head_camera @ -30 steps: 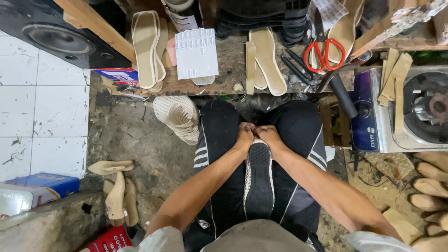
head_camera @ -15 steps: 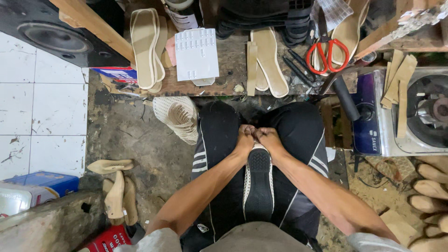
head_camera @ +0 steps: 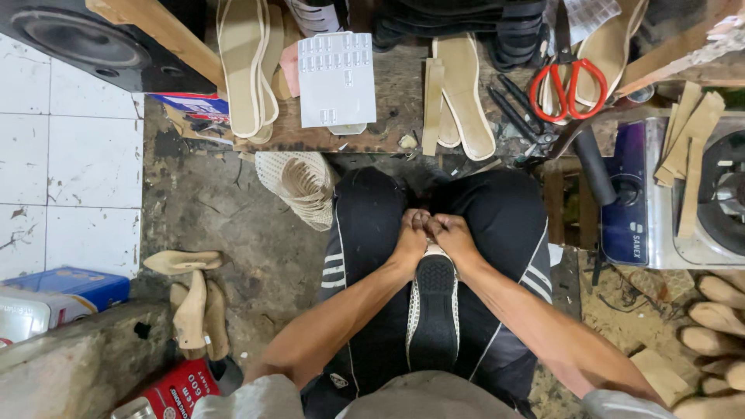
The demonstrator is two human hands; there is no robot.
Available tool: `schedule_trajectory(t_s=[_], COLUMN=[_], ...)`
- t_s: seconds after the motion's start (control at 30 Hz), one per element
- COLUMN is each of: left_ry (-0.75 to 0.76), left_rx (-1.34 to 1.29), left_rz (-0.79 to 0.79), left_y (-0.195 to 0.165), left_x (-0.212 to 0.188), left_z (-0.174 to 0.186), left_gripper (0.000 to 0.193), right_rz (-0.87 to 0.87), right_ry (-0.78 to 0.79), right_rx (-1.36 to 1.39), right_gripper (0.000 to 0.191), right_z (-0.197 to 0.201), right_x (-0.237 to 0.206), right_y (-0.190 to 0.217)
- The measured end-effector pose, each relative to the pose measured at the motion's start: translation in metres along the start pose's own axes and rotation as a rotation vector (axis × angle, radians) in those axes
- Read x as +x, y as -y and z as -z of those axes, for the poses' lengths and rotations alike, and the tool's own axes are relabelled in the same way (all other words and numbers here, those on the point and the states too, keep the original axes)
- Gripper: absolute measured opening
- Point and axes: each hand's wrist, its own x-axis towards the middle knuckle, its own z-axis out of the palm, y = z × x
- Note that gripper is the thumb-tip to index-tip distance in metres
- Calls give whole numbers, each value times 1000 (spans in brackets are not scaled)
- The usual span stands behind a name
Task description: The person sits on the workshop floor assembling woven slip-on shoes. They press a black rubber sole onto a woven shoe upper, tap and press the sole edges with a curved shoemaker's hammer, insert a wooden shoe last and an insole into the shoe, work the upper over the last, and place finished shoes onto a shelf.
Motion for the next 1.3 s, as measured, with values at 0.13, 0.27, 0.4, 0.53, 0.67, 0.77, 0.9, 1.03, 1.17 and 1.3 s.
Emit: schedule_trajectory(t_s=[0.13,0.27,0.4,0.53,0.67,0.77,0.9,1.03,1.17,1.3], left_ry=[-4,-27,100,134,207,111,58,30,-9,-60], left_rx=[-101,89,-245,-254,-182,-44,51,59,81,42], left_rz=[24,-118,63,88,-76,-25,-21,-73,-10,-142], left_y=[1,-7,-40,-69,-77,-75,-77,-65,-41,-21], left_x=[0,6,6,-15,-39,-43,-27,-10,-2,8], left_z=[-1,-3,-5,-1,4,1,-14,-22,-18,-14], left_gripper=[23,25,24,23,17,19,20,20,18,14], right_rz=[38,25,54,56,79,159,-5,-70,-88,-81], right_ry=[-10,7,4,30,107,190,32,62,26,34], right_rx=[-31,-20,51,101,106,209,122,157,183,169], right_gripper=[26,28,26,24,22,21,21,25,24,24], right_z=[-4,-6,-8,-13,-14,-9,-1,6,6,6], right_x=[-5,-5,-8,-24,-44,-47,-36,-21,-11,2], right_y=[4,21,51,74,75,70,66,56,37,15])
